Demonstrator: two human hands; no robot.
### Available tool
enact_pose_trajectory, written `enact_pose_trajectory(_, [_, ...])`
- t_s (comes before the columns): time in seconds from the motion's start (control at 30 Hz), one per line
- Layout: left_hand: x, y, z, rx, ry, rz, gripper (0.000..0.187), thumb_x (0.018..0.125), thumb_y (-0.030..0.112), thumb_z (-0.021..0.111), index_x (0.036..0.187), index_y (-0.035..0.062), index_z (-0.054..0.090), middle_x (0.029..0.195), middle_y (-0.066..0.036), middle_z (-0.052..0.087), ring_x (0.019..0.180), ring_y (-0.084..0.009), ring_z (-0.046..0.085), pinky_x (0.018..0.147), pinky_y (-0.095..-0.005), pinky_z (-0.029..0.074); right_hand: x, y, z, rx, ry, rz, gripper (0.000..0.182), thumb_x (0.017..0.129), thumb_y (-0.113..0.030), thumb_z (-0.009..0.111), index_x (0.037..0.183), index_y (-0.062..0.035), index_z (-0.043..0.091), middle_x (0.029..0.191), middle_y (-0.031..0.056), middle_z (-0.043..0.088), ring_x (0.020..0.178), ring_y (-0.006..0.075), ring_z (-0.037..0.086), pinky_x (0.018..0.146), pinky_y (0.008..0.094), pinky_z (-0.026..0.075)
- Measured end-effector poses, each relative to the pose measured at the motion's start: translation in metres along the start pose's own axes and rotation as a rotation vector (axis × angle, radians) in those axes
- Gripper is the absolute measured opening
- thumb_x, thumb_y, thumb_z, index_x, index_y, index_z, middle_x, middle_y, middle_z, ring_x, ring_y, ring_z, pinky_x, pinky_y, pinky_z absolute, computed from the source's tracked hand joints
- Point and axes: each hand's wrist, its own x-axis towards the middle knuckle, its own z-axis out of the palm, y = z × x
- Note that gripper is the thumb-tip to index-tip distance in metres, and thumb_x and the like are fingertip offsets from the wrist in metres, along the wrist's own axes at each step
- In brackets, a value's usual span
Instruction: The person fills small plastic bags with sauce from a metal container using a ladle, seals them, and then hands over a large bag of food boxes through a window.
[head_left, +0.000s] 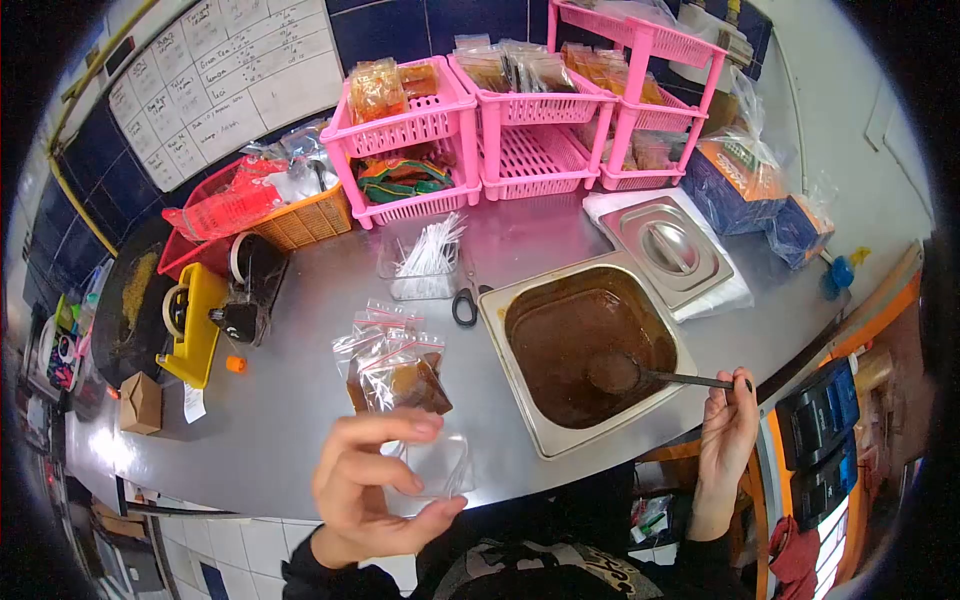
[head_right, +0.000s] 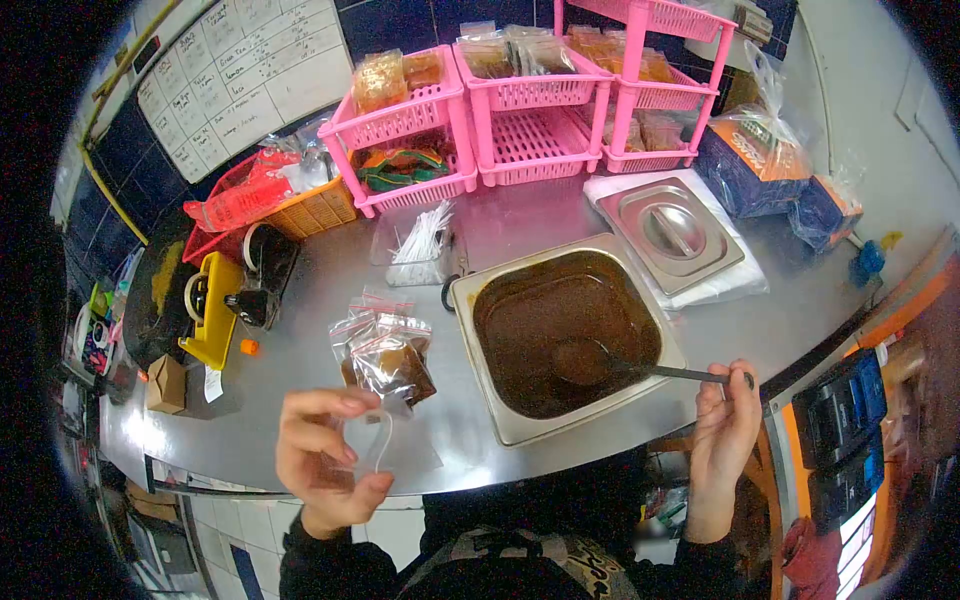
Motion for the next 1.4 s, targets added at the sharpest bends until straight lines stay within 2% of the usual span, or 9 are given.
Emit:
enact_pose_trajectory(0.23, [0.060, 0.003, 0.011, 0.103, -0.231, 0.053, 0.029, 0.065, 0.005, 0.078, 0.076, 0.0048, 0.052, 0.099, -0.016, 0.060, 0.083, -0.0202, 0.059, 0.068, -0.0284, 0.048, 0.016, -0.019, 0.012, 0.050, 0.020, -0.167, 0.016, 0.090, -0.012, 0.053, 0.101, -0.0012, 0.052, 0.095, 0.0104, 0.058, 0.082, 0.0135, 0.060, 0.066, 0.0192, 0.051])
enact_pose_trajectory(0.27, [0.065, 0.006, 0.013, 0.090, -0.294, -0.036, 0.029, 0.067, 0.003, 0.075, 0.077, 0.0042, 0.048, 0.103, -0.018, 0.056, 0.090, -0.0231, 0.059, 0.081, -0.0338, 0.046, 0.022, -0.025, 0.010, 0.065, -0.054, -0.182, 0.017, 0.090, -0.012, 0.053, 0.103, -0.0005, 0.052, 0.096, 0.0107, 0.058, 0.085, 0.0139, 0.060, 0.068, 0.0190, 0.051])
enact_pose_trajectory(0.43, [0.091, -0.009, 0.044, 0.010, -0.306, 0.077, 0.024, 0.072, -0.001, 0.071, 0.082, 0.0018, 0.049, 0.108, -0.017, 0.053, 0.090, -0.0189, 0.059, 0.081, -0.0302, 0.047, 0.041, -0.051, 0.032, 0.129, -0.108, -0.304, 0.019, 0.092, -0.011, 0.051, 0.106, 0.0012, 0.052, 0.097, 0.0124, 0.059, 0.085, 0.0145, 0.060, 0.071, 0.0191, 0.051])
enact_pose_trajectory(0.5, [0.097, -0.011, 0.056, 0.023, -0.327, -0.002, 0.026, 0.072, 0.001, 0.071, 0.087, 0.0006, 0.050, 0.112, -0.014, 0.049, 0.092, -0.0166, 0.058, 0.082, -0.0281, 0.047, 0.047, -0.063, 0.042, 0.165, -0.278, -0.349, 0.020, 0.092, -0.012, 0.050, 0.106, 0.0017, 0.052, 0.097, 0.0137, 0.059, 0.083, 0.0145, 0.060, 0.071, 0.0196, 0.051])
enact_pose_trajectory(0.63, [0.097, -0.015, 0.081, 0.000, -0.307, -0.094, 0.044, 0.073, 0.003, 0.071, 0.107, 0.0010, 0.044, 0.116, -0.011, 0.045, 0.093, -0.0156, 0.057, 0.085, -0.0290, 0.046, 0.051, -0.078, 0.066, 0.172, -0.281, -0.415, 0.021, 0.092, -0.013, 0.050, 0.107, 0.0021, 0.053, 0.100, 0.0154, 0.060, 0.077, 0.0134, 0.058, 0.071, 0.0195, 0.050])
enact_pose_trajectory(0.77, [0.092, -0.023, 0.095, -0.115, -0.280, -0.155, 0.057, 0.073, 0.002, 0.072, 0.116, 0.0015, 0.035, 0.121, -0.012, 0.039, 0.095, -0.0159, 0.056, 0.085, -0.0303, 0.046, 0.046, -0.085, 0.081, 0.173, -0.363, -0.432, 0.022, 0.092, -0.012, 0.050, 0.108, 0.0020, 0.054, 0.100, 0.0152, 0.060, 0.078, 0.0129, 0.057, 0.073, 0.0200, 0.050])
enact_pose_trajectory(0.97, [0.088, -0.031, 0.101, -0.206, -0.206, -0.057, 0.071, 0.071, -0.002, 0.071, 0.122, 0.0012, 0.022, 0.127, -0.014, 0.031, 0.097, -0.0185, 0.056, 0.086, -0.0318, 0.046, 0.023, -0.083, 0.100, 0.078, -0.230, -0.506, 0.023, 0.093, -0.016, 0.048, 0.110, -0.0014, 0.051, 0.097, 0.0116, 0.060, 0.072, 0.0099, 0.050, 0.062, 0.0187, 0.044])
enact_pose_trajectory(1.03, [0.087, -0.031, 0.102, -0.246, -0.184, -0.047, 0.074, 0.070, -0.004, 0.071, 0.122, 0.0026, 0.019, 0.128, -0.015, 0.029, 0.096, -0.0198, 0.055, 0.086, -0.0323, 0.046, 0.018, -0.083, 0.101, 0.013, -0.202, -0.623, 0.023, 0.094, -0.018, 0.046, 0.111, -0.0027, 0.049, 0.096, 0.0107, 0.060, 0.069, 0.0092, 0.048, 0.057, 0.0186, 0.040])
enact_pose_trajectory(1.4, [0.088, -0.029, 0.103, -0.322, -0.155, 0.003, 0.076, 0.067, -0.009, 0.071, 0.121, 0.0071, 0.020, 0.129, -0.017, 0.027, 0.096, -0.0204, 0.055, 0.086, -0.0328, 0.046, -0.003, -0.079, 0.093, -0.161, -0.307, -0.964, 0.022, 0.097, -0.021, 0.037, 0.113, -0.0061, 0.041, 0.093, 0.0128, 0.053, 0.060, 0.0139, 0.052, 0.044, 0.0233, 0.046])
